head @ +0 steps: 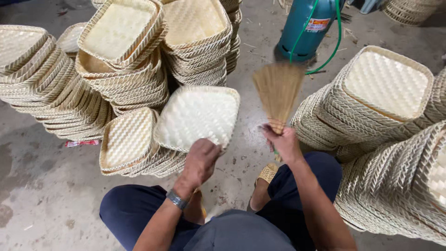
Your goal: The person cleans woven bamboo trays using a small hand broom. The person picks up a tray, brushes the inner surface and edges with the broom, and then places the cleaned tray onto a stack.
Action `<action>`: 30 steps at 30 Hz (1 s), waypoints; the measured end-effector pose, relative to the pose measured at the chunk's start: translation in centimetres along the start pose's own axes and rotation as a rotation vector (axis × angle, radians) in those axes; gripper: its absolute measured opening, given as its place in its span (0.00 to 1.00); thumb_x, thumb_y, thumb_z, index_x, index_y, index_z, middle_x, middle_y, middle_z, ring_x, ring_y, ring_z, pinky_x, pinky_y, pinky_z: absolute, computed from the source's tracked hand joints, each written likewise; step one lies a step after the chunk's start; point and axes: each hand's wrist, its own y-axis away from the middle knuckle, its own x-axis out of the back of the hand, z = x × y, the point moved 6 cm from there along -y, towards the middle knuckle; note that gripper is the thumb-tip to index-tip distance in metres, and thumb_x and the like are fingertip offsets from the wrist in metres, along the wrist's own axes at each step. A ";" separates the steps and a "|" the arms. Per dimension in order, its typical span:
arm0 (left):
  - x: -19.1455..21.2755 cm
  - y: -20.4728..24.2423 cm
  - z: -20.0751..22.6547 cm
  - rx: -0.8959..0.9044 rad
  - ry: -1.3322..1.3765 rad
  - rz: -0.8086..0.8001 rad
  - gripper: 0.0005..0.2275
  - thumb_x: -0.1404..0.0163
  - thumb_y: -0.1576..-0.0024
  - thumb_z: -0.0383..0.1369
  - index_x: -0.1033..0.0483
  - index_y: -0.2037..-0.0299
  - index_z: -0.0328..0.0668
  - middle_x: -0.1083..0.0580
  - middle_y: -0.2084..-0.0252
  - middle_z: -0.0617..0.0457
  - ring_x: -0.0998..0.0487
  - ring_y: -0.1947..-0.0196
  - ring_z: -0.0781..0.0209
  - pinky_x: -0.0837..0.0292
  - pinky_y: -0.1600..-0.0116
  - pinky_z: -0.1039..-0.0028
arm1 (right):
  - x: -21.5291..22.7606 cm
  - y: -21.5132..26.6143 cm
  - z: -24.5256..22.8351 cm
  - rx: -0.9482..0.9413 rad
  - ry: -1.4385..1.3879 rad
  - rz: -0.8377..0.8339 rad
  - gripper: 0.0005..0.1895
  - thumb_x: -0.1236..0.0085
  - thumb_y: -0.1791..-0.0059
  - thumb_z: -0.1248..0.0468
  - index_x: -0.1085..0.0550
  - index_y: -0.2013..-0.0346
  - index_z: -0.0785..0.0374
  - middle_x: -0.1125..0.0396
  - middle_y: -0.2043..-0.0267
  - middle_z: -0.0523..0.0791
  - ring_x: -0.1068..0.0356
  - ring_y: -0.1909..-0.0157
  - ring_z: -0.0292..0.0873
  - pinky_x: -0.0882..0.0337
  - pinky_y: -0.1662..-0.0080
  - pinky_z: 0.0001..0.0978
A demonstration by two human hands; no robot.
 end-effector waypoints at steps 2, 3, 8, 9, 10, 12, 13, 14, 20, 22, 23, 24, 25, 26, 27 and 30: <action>0.4 0.3 1.9 -0.155 -0.119 0.039 0.10 0.52 0.40 0.27 0.21 0.51 0.42 0.27 0.61 0.53 0.28 0.56 0.58 0.30 0.41 0.64 | -0.6 1.5 -1.6 0.182 0.187 -0.011 0.09 0.32 0.51 0.65 0.22 0.60 0.67 0.32 0.73 0.42 0.36 0.74 0.35 0.33 0.72 0.32; 0.8 0.5 3.2 -0.306 -0.244 0.079 0.15 0.55 0.45 0.26 0.24 0.49 0.43 0.26 0.55 0.53 0.27 0.50 0.57 0.32 0.34 0.62 | -1.2 2.1 -3.3 0.364 0.371 -0.026 0.12 0.28 0.51 0.66 0.24 0.62 0.69 0.35 0.71 0.45 0.37 0.70 0.38 0.30 0.67 0.33; -2.3 1.0 2.0 -0.250 -0.243 -0.406 0.17 0.59 0.42 0.30 0.31 0.42 0.44 0.27 0.51 0.50 0.29 0.44 0.57 0.39 0.31 0.62 | -4.5 6.1 -8.0 0.434 0.434 -0.376 0.27 0.32 0.58 0.65 0.25 0.45 0.65 0.32 0.40 0.45 0.27 0.50 0.42 0.25 0.51 0.35; -1.9 1.3 1.8 -0.311 -0.126 -0.241 0.26 0.57 0.50 0.31 0.34 0.37 0.42 0.27 0.47 0.49 0.29 0.42 0.54 0.36 0.40 0.59 | -5.0 6.3 -8.1 0.366 0.601 -0.410 0.28 0.32 0.60 0.64 0.24 0.44 0.60 0.34 0.37 0.44 0.25 0.49 0.43 0.24 0.51 0.34; -2.8 1.6 1.4 -0.343 -0.117 -0.243 0.26 0.57 0.50 0.31 0.34 0.37 0.42 0.27 0.47 0.49 0.29 0.42 0.54 0.36 0.40 0.59 | -5.1 6.2 -8.6 0.359 0.607 -0.377 0.28 0.32 0.60 0.64 0.24 0.44 0.60 0.34 0.37 0.44 0.25 0.49 0.43 0.24 0.51 0.34; -4.4 2.7 0.4 -0.369 -0.129 -0.165 0.26 0.57 0.42 0.32 0.38 0.31 0.50 0.29 0.37 0.51 0.28 0.42 0.58 0.34 0.40 0.62 | -5.2 7.0 -10.6 0.729 0.787 -0.245 0.26 0.33 0.59 0.64 0.24 0.45 0.60 0.31 0.41 0.47 0.27 0.46 0.50 0.26 0.47 0.38; -4.7 3.6 -0.2 -0.423 -0.135 -0.180 0.26 0.54 0.45 0.32 0.35 0.33 0.46 0.30 0.37 0.49 0.29 0.43 0.55 0.33 0.42 0.60 | -4.6 6.9 -10.7 0.711 0.801 -0.204 0.26 0.33 0.59 0.64 0.24 0.45 0.60 0.31 0.41 0.47 0.27 0.46 0.50 0.26 0.47 0.38; -4.8 4.3 -0.9 -0.477 -0.141 -0.192 0.27 0.52 0.48 0.32 0.33 0.35 0.42 0.30 0.37 0.47 0.29 0.44 0.52 0.33 0.43 0.58 | -4.3 6.6 -10.9 0.738 0.815 -0.211 0.25 0.35 0.58 0.65 0.24 0.45 0.61 0.31 0.41 0.47 0.27 0.45 0.50 0.25 0.46 0.38; -1.3 3.4 -3.5 -0.348 -0.082 -0.193 0.17 0.45 0.50 0.32 0.21 0.49 0.53 0.23 0.56 0.56 0.29 0.46 0.50 0.36 0.37 0.57 | -1.2 6.1 -13.0 0.912 0.882 -0.171 0.18 0.35 0.57 0.65 0.24 0.53 0.62 0.30 0.46 0.46 0.27 0.47 0.49 0.25 0.48 0.39; 0.2 3.3 -3.7 -0.484 0.041 0.029 0.09 0.46 0.53 0.30 0.20 0.62 0.45 0.23 0.58 0.53 0.30 0.44 0.45 0.38 0.35 0.54 | -0.9 6.4 -13.2 0.954 0.909 -0.197 0.16 0.36 0.57 0.65 0.24 0.55 0.62 0.30 0.50 0.44 0.26 0.50 0.47 0.24 0.49 0.38; -0.7 3.2 -4.5 -0.443 -0.046 -0.024 0.11 0.45 0.55 0.29 0.17 0.62 0.45 0.23 0.55 0.49 0.29 0.44 0.47 0.40 0.34 0.53 | -1.1 6.6 -13.0 0.937 0.940 -0.230 0.11 0.37 0.55 0.65 0.25 0.59 0.62 0.30 0.55 0.43 0.26 0.55 0.46 0.25 0.55 0.37; -1.5 3.3 -5.6 -0.398 -0.134 -0.075 0.13 0.45 0.57 0.28 0.14 0.61 0.45 0.23 0.52 0.46 0.28 0.43 0.49 0.42 0.32 0.53 | -1.4 6.7 -12.8 0.921 0.970 -0.267 0.08 0.37 0.54 0.66 0.26 0.63 0.62 0.31 0.60 0.43 0.25 0.60 0.45 0.25 0.60 0.36; -1.8 3.3 -6.5 -0.404 -0.130 -0.077 0.13 0.45 0.57 0.28 0.14 0.61 0.45 0.23 0.52 0.46 0.28 0.43 0.49 0.42 0.32 0.53 | -1.4 6.7 -12.8 0.915 0.973 -0.261 0.08 0.37 0.54 0.66 0.26 0.63 0.62 0.31 0.60 0.43 0.25 0.60 0.45 0.25 0.60 0.36; -2.5 2.5 -8.2 -0.254 -0.172 -0.146 0.03 0.43 0.55 0.30 0.21 0.72 0.44 0.25 0.56 0.49 0.29 0.35 0.54 0.47 0.26 0.56 | -1.5 6.8 -12.8 0.970 1.066 -0.220 0.07 0.38 0.55 0.67 0.27 0.65 0.62 0.32 0.62 0.44 0.26 0.63 0.45 0.25 0.61 0.36; -3.0 1.9 -9.4 -0.101 -0.213 -0.211 0.09 0.42 0.53 0.31 0.28 0.82 0.44 0.27 0.61 0.53 0.29 0.27 0.60 0.51 0.20 0.60 | -1.5 6.8 -12.7 1.024 1.159 -0.179 0.07 0.39 0.57 0.68 0.29 0.68 0.62 0.34 0.64 0.45 0.27 0.65 0.44 0.25 0.62 0.36; -1.0 0.9 -6.2 -0.312 -0.160 0.142 0.16 0.42 0.57 0.35 0.24 0.58 0.47 0.29 0.41 0.32 0.33 0.34 0.40 0.43 0.25 0.48 | 0.1 5.0 -12.0 1.039 1.219 -0.087 0.06 0.39 0.50 0.66 0.28 0.68 0.62 0.34 0.68 0.45 0.29 0.69 0.42 0.27 0.68 0.35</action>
